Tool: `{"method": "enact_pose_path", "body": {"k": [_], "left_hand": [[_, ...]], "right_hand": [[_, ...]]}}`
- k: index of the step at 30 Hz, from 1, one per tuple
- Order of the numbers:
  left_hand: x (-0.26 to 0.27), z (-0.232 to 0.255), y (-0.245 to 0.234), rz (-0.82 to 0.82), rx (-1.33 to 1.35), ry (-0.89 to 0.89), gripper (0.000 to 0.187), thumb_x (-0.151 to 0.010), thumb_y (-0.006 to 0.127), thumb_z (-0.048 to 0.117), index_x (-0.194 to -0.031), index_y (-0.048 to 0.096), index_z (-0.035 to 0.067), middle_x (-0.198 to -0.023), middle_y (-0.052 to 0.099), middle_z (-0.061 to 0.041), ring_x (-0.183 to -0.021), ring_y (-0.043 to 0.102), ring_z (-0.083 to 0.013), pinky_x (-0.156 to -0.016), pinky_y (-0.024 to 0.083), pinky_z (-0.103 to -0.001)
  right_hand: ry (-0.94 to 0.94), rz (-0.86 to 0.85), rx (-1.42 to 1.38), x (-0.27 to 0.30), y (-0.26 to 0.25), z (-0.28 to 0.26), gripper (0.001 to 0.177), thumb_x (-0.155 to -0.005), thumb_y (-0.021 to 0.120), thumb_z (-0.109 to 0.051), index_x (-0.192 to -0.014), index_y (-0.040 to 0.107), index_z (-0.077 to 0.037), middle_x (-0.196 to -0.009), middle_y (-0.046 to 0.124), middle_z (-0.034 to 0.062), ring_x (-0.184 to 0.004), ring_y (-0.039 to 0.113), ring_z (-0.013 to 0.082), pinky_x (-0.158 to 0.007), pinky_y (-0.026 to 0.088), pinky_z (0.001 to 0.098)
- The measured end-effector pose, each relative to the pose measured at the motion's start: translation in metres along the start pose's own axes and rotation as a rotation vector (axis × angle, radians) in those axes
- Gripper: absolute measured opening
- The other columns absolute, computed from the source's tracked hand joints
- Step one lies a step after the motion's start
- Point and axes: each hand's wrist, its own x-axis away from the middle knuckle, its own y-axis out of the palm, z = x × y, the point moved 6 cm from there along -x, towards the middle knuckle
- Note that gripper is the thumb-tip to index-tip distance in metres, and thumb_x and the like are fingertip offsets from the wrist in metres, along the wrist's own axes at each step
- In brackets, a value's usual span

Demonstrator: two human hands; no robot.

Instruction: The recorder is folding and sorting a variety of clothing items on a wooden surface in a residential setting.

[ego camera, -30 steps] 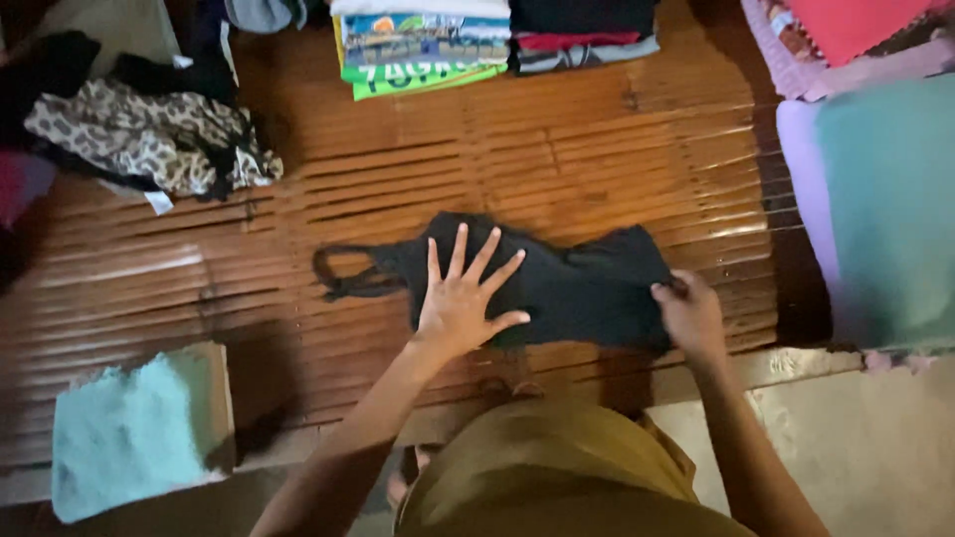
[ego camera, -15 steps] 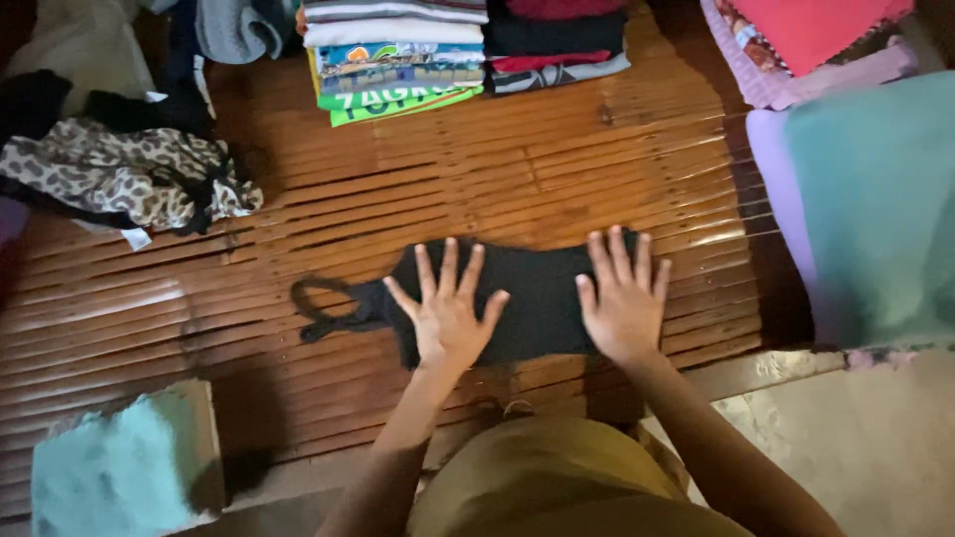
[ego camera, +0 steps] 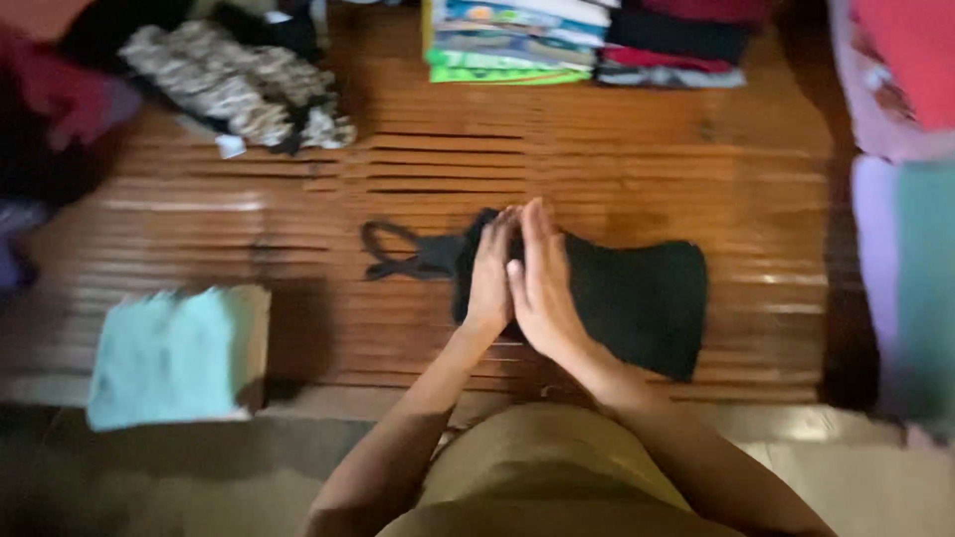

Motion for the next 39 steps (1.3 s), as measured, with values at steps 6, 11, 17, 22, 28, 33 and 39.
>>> {"method": "enact_pose_path", "body": {"k": [6, 11, 17, 22, 28, 33, 39], "left_hand": [[0.02, -0.057, -0.102, 0.106, 0.079, -0.161, 0.054, -0.092, 0.064, 0.024, -0.144, 0.054, 0.016, -0.146, 0.051, -0.011, -0.141, 0.045, -0.0337, -0.118, 0.035, -0.056], [0.048, -0.135, -0.114, 0.28, -0.114, -0.202, 0.066, -0.086, 0.082, 0.039, -0.138, 0.056, 0.007, -0.15, 0.047, -0.022, -0.139, 0.04, -0.044, -0.107, 0.031, -0.064], [0.044, -0.184, -0.081, 0.131, -0.049, -0.291, 0.041, -0.079, 0.093, 0.023, -0.109, 0.067, 0.013, -0.147, 0.052, -0.017, -0.138, 0.047, -0.0407, -0.111, 0.045, -0.052], [0.03, -0.19, -0.111, 0.324, 0.108, -0.665, 0.088, -0.065, 0.091, 0.011, -0.138, 0.046, -0.006, -0.145, 0.036, -0.033, -0.116, 0.055, -0.0487, -0.09, 0.053, -0.047], [0.042, -0.241, -0.111, 0.09, -0.042, -0.724, 0.032, -0.08, 0.081, 0.007, -0.11, 0.071, 0.006, -0.137, 0.055, -0.022, -0.111, 0.065, -0.0375, -0.096, 0.055, -0.042], [0.07, -0.145, -0.144, -0.793, 0.313, -0.498, 0.029, -0.094, 0.071, 0.025, -0.122, 0.07, 0.016, -0.125, 0.067, -0.008, -0.121, 0.057, -0.0264, -0.103, 0.046, -0.048], [0.114, -0.162, -0.12, -0.281, 1.775, -0.44, 0.014, -0.108, 0.063, 0.01, -0.122, 0.063, 0.007, -0.114, 0.067, -0.008, -0.118, 0.065, -0.0252, -0.109, 0.051, -0.041]], "right_hand": [[-0.159, -0.417, 0.197, 0.001, 0.035, -0.001, 0.069, -0.105, 0.048, -0.042, -0.16, 0.022, -0.009, -0.168, 0.019, 0.0159, -0.155, 0.011, 0.0379, -0.123, 0.011, 0.0614], [-0.184, -0.538, 0.336, -0.003, 0.037, 0.004, 0.063, -0.1, 0.048, -0.041, -0.156, 0.034, -0.015, -0.168, 0.018, 0.0109, -0.154, 0.009, 0.0375, -0.121, 0.006, 0.0628], [0.009, -0.612, 0.422, -0.024, 0.076, 0.003, 0.044, -0.108, 0.045, -0.046, -0.14, 0.049, -0.017, -0.173, 0.014, 0.019, -0.16, 0.004, 0.0427, -0.119, -0.002, 0.0745], [0.004, -0.456, 0.306, -0.021, 0.085, -0.017, 0.072, -0.101, 0.044, -0.064, -0.153, 0.039, -0.014, -0.167, 0.011, 0.0259, -0.154, 0.001, 0.0482, -0.11, -0.004, 0.0815], [-0.183, -0.524, 0.42, -0.008, 0.057, -0.01, 0.07, -0.096, 0.043, -0.068, -0.157, 0.037, -0.033, -0.169, 0.008, 0.0183, -0.153, 0.001, 0.0455, -0.11, -0.002, 0.0813], [-0.254, -0.58, 0.451, 0.016, 0.018, 0.01, 0.079, -0.088, 0.054, -0.069, -0.155, 0.033, -0.034, -0.169, 0.011, 0.0124, -0.155, 0.005, 0.0397, -0.114, 0.003, 0.0759], [-0.252, -0.515, 0.435, 0.023, 0.006, 0.009, 0.096, -0.086, 0.055, -0.07, -0.161, 0.023, -0.02, -0.168, 0.017, 0.0097, -0.155, 0.01, 0.0352, -0.119, 0.006, 0.0701]]}}
